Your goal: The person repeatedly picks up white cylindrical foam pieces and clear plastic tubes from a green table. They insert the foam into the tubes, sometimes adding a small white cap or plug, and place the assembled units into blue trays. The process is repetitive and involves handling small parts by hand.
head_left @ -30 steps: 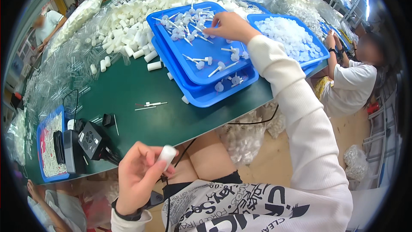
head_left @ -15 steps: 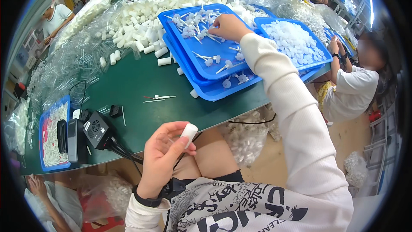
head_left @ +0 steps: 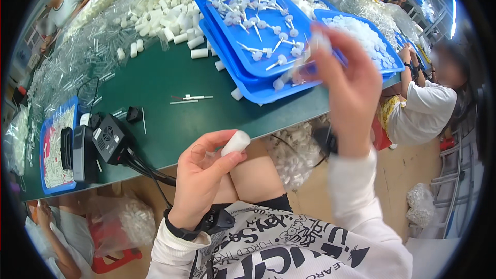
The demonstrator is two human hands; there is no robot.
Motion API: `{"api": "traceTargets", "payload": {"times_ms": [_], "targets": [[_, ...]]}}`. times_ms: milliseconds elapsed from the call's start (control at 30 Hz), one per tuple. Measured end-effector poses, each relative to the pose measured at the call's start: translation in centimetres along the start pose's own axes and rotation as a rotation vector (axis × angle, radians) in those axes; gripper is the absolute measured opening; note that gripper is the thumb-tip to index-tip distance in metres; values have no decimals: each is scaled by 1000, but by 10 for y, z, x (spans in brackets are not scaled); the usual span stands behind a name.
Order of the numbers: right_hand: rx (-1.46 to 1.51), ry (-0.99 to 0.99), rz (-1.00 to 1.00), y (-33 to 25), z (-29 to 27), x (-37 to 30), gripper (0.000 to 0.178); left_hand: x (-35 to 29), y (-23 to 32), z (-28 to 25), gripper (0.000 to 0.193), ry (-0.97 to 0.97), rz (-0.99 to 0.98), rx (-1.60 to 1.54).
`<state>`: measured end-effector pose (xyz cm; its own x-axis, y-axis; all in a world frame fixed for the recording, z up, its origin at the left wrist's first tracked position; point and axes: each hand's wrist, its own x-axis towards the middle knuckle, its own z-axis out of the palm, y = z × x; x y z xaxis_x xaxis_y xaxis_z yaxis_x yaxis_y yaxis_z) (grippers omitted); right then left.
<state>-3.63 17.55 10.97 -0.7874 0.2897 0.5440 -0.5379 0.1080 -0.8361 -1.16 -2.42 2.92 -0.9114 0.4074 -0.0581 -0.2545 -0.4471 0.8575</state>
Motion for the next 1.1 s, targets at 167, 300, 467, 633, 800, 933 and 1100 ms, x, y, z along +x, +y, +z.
{"api": "traceTargets", "payload": {"times_ms": [167,300,467,633,800,933,1100], "targets": [[269,-2,102,12,-3,-78,28,-8,-6,12,32,-50,-47,8],[286,80,86,24,-6,-96,28,-15,-11,18,31,-70,-20,90],[170,43,3,28,-12,-108,28,-20,-22,24,28,-78,88,187],[95,-10,60,32,-22,-126,30,-23,-28,27,20,30,84,158],[217,-27,221,40,-36,-140,29,-26,-38,27,24,68,58,219],[291,-54,453,42,-44,-150,26,-31,-47,18,26,-2,51,328],[183,-124,648,51,-53,-167,32,-36,-53,20,26,-18,152,572]]}}
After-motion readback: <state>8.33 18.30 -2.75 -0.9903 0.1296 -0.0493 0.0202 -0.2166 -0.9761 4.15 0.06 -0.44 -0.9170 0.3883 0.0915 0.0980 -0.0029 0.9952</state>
